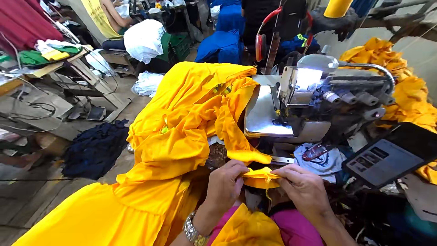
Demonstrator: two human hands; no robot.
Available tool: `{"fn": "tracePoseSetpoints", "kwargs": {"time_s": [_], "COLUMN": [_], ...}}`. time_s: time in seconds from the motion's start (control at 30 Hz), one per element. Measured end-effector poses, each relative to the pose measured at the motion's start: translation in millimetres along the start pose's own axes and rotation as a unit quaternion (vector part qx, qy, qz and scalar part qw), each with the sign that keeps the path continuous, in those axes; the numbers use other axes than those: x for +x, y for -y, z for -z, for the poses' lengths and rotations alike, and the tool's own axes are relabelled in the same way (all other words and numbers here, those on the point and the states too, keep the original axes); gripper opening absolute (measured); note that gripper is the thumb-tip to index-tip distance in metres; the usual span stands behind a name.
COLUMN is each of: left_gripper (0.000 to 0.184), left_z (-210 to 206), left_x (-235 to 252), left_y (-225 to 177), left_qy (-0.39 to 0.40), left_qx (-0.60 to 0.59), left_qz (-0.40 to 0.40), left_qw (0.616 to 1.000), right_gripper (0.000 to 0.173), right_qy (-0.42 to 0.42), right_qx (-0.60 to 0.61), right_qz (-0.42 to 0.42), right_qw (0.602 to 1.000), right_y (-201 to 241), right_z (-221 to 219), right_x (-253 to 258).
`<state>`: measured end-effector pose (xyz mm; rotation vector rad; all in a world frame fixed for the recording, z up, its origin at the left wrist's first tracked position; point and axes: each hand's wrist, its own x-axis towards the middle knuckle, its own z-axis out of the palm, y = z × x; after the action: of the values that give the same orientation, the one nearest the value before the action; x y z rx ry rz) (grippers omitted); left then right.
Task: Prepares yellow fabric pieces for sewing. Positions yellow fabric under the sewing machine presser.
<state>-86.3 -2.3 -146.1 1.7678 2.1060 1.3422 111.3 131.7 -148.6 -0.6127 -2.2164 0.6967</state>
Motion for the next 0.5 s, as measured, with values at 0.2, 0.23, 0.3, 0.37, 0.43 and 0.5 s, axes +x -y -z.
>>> {"fn": "tracePoseSetpoints", "kwargs": {"time_s": [0.2, 0.23, 0.3, 0.37, 0.43, 0.5], "left_gripper": [0.016, 0.016, 0.017, 0.019, 0.021, 0.019], "left_z": [25.9, 28.7, 29.9, 27.1, 23.3, 23.0], "left_x": [13.8, 20.9, 37.8, 55.0, 64.3, 63.6], "left_y": [-2.2, -2.2, 0.6, 8.9, 17.0, 18.2], "left_qy": [0.061, 0.071, 0.098, 0.150, 0.192, 0.181], "left_qx": [-0.037, -0.014, 0.035, 0.079, 0.097, 0.088], "left_qz": [0.112, 0.123, 0.141, 0.158, 0.165, 0.137], "left_qw": [0.991, 0.990, 0.985, 0.973, 0.963, 0.970], "right_gripper": [0.018, 0.014, 0.020, 0.035, 0.034, 0.026], "right_qy": [0.125, 0.149, 0.192, 0.225, 0.225, 0.196], "right_qx": [0.069, 0.071, 0.046, -0.011, -0.057, -0.070], "right_qz": [-0.107, -0.135, -0.199, -0.250, -0.274, -0.274], "right_qw": [0.984, 0.977, 0.960, 0.942, 0.933, 0.939], "right_y": [4.2, 6.5, 10.7, 11.4, 8.0, 9.3], "right_z": [1.3, 2.6, 0.3, -9.3, -19.3, -19.7], "right_x": [23.3, 32.2, 51.9, 67.7, 71.5, 66.7]}}
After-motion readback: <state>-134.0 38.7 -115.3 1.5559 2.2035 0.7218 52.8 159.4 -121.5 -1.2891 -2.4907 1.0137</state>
